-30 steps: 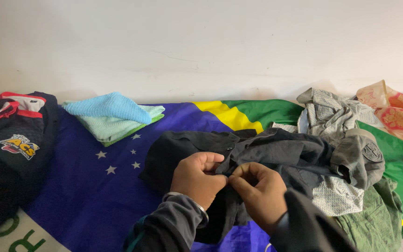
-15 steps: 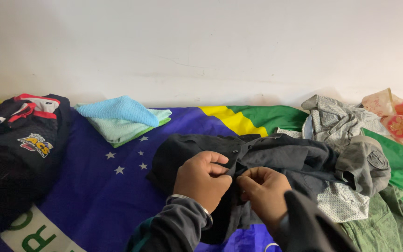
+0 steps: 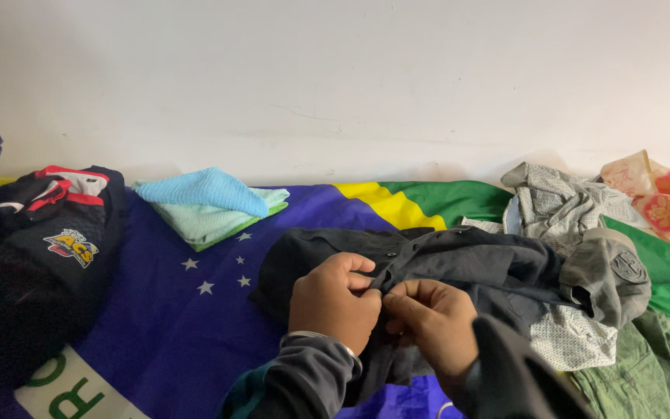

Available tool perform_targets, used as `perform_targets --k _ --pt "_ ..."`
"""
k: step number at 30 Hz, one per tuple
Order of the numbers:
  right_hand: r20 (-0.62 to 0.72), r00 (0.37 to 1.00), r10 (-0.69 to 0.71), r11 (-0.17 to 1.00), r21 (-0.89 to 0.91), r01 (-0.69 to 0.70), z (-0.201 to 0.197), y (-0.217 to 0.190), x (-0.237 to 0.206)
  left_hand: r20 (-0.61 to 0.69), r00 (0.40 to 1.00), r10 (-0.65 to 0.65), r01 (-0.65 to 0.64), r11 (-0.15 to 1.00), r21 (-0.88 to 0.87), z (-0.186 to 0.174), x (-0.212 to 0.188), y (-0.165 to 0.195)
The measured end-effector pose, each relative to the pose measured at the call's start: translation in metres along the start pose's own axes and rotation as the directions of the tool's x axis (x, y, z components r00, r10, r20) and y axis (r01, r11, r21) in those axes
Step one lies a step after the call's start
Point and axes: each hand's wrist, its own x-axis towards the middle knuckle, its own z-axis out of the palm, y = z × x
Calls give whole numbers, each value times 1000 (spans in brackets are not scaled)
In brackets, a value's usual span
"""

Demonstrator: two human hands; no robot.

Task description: The person buttons a dark gray shirt on a bed, then folds it neatly. The shirt is placed on top of other folded clothes on the bed.

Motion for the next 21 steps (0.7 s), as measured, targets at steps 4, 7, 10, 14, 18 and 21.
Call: perform_targets --k 4,7,10,14,18,21 --pt "-45 999 27 999 24 -26 3 -1 -1 55 998 36 -34 999 -24 -3 -1 0" --pt "-67 996 60 998 4 -60 3 -2 -3 82 995 50 -49 999 -15 -3 -3 0" --pt "-46 996 80 996 54 -77 2 -2 -6 96 992 80 -80 997 -4 -3 -5 1" --pt "6 996 90 989 119 -90 1 -2 -6 121 991 48 -48 999 -6 -3 -4 2" --pt "-19 996 83 993 82 -82 1 0 -1 140 990 24 -25 1000 10 -2 -3 2" --pt "-50 998 41 998 47 -39 1 8 0 143 989 27 -32 999 34 -2 -2 2"
